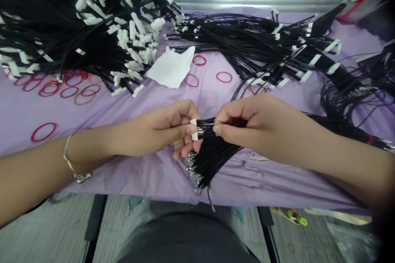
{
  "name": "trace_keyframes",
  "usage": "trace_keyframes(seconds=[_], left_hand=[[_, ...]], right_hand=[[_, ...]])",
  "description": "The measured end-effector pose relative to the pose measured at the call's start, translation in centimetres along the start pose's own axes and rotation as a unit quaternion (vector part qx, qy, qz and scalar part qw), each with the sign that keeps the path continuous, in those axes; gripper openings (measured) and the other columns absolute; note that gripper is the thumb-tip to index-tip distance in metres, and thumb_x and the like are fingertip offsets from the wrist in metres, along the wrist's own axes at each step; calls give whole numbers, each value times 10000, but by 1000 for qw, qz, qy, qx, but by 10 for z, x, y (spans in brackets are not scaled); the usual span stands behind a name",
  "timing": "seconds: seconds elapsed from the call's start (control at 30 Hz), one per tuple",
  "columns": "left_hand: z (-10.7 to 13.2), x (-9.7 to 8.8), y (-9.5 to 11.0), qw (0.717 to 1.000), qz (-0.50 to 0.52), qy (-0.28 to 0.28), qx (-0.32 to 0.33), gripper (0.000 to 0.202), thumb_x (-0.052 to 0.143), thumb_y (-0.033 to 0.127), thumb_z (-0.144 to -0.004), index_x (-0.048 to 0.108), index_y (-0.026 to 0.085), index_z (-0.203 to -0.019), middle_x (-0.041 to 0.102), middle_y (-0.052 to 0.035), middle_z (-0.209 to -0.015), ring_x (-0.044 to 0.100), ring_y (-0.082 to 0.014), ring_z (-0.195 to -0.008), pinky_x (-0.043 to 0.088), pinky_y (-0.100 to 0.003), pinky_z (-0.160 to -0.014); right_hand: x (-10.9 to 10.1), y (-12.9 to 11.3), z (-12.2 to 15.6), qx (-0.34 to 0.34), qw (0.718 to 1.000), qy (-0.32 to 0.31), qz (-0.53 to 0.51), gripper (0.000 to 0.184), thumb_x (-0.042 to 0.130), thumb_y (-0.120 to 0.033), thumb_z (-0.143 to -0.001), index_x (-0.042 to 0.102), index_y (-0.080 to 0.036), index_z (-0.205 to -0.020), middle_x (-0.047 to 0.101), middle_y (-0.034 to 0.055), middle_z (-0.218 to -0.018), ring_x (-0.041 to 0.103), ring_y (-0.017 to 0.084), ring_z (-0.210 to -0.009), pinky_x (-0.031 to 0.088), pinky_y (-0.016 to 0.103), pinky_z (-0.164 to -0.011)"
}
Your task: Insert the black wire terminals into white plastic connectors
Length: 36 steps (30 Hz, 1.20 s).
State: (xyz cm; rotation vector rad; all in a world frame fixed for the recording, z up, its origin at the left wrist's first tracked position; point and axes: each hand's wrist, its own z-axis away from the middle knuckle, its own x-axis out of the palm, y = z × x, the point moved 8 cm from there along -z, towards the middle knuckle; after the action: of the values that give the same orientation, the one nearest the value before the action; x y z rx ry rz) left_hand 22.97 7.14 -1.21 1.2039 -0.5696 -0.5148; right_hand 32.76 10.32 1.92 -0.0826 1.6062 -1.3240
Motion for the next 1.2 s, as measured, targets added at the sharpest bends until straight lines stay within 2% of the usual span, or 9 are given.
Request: trace_keyframes(seconds=[0.3, 0.8, 1.0, 1.2], left_hand=[[0, 1, 1, 1000, -22, -3, 4, 93, 402, 129, -918, 376, 187, -850, 610, -14, -756, 567, -79, -598, 446, -162, -501], [-1, 0, 1, 1000, -5, -20, 20, 86, 418, 152, -923, 372, 183, -858, 603, -14, -759, 568, -83, -597, 458, -173, -501], [-2, -1, 1, 1000, 2, -14, 9, 86, 417, 142, -917, 380, 183, -852, 602, -10, -738, 564, -86, -591, 452, -167, -482], [-2, -1, 1, 1000, -12, -16, 16, 83, 401, 133, -918, 382, 188, -859, 610, -14, -745, 572, -89, -590, 452, -167, -474]], right_hand=[[0, 3, -3, 3, 1000, -21, 3, 162, 535, -210, -765, 608, -177, -625, 507, -41, -508, 405, 57, -447, 280, 186, -366], [-4, -1, -1, -13, 999, 9, 43, 172, 521, -174, -781, 556, -176, -612, 419, -76, -484, 345, 26, -437, 252, 169, -369], [-3, -4, -1, -20, 998, 17, 51, 151, 531, -174, -774, 601, -179, -641, 470, -75, -493, 386, 27, -446, 273, 173, -384], [2, -3, 0, -5, 999, 13, 40, 164, 529, -175, -777, 606, -180, -632, 460, -72, -478, 377, 31, -428, 265, 182, -376]])
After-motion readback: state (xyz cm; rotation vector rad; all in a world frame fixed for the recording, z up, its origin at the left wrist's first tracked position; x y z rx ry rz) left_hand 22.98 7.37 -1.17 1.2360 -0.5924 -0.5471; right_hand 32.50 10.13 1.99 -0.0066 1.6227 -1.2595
